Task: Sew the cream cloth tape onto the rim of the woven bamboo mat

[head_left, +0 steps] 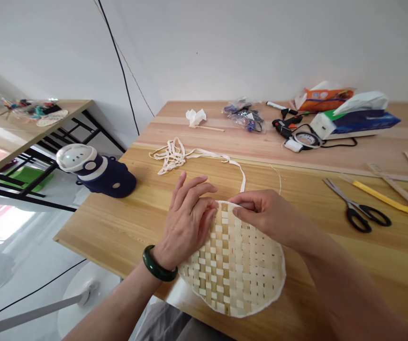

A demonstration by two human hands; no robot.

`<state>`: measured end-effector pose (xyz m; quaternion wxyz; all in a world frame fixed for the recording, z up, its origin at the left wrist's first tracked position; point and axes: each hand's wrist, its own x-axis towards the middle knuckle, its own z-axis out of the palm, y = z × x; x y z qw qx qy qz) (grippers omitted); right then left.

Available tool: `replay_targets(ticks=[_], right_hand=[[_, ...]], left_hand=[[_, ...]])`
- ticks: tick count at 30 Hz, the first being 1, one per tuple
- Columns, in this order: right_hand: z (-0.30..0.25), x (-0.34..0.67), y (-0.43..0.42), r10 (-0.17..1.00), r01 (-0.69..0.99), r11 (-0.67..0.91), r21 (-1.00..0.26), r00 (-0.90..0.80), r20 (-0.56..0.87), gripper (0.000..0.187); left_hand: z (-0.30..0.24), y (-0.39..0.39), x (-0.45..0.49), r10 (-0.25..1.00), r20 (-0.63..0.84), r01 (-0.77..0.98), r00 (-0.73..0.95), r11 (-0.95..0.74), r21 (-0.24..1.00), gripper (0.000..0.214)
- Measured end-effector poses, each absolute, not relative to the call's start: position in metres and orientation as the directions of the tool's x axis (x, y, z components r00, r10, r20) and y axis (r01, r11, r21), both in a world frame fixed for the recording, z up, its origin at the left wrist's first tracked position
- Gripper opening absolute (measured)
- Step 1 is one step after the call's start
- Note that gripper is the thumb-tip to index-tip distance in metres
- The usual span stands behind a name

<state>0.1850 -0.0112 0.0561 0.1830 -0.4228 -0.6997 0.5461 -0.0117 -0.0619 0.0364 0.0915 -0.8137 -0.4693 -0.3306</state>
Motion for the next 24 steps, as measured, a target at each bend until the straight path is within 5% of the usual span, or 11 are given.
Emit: replay_targets(ticks=[5, 8, 11, 14, 17, 24], right_hand=[[0.043, 0.183, -0.005, 0.839, 0.576, 0.112, -0.810, -0.492, -0.233, 0.024], [0.033, 0.209, -0.005, 0.951, 0.753, 0.094, -0.652, -0.262, -0.165, 0.029], [0.022, 0.267, -0.014, 0.995, 0.903, -0.095, -0.418, 0.084, -0.045, 0.040], [0.007, 0.329, -0.026, 0.967, 0.946, -0.248, -0.209, 0.255, 0.008, 0.040], [-0.009, 0.364, -0.032, 0.964, 0.960, -0.264, -0.094, 0.266, 0.010, 0.040], [-0.005, 0.379, -0.020, 0.988, 0.991, -0.129, 0.030, 0.131, -0.083, 0.022]], left_hand=[[0.009, -0.055, -0.001, 0.662, 0.642, 0.845, 0.387, -0.533, 0.040, 0.013], [-0.013, -0.049, 0.007, 0.698, 0.606, 0.856, 0.382, -0.515, 0.054, 0.010], [-0.029, -0.045, 0.012, 0.770, 0.560, 0.861, 0.304, -0.474, 0.185, 0.008], [-0.035, -0.045, 0.013, 0.891, 0.422, 0.800, 0.166, -0.372, 0.470, 0.009], [-0.035, -0.046, 0.012, 0.949, 0.311, 0.686, 0.056, -0.263, 0.679, 0.010], [-0.039, -0.042, 0.006, 0.971, 0.240, 0.587, 0.008, -0.198, 0.785, 0.009]])
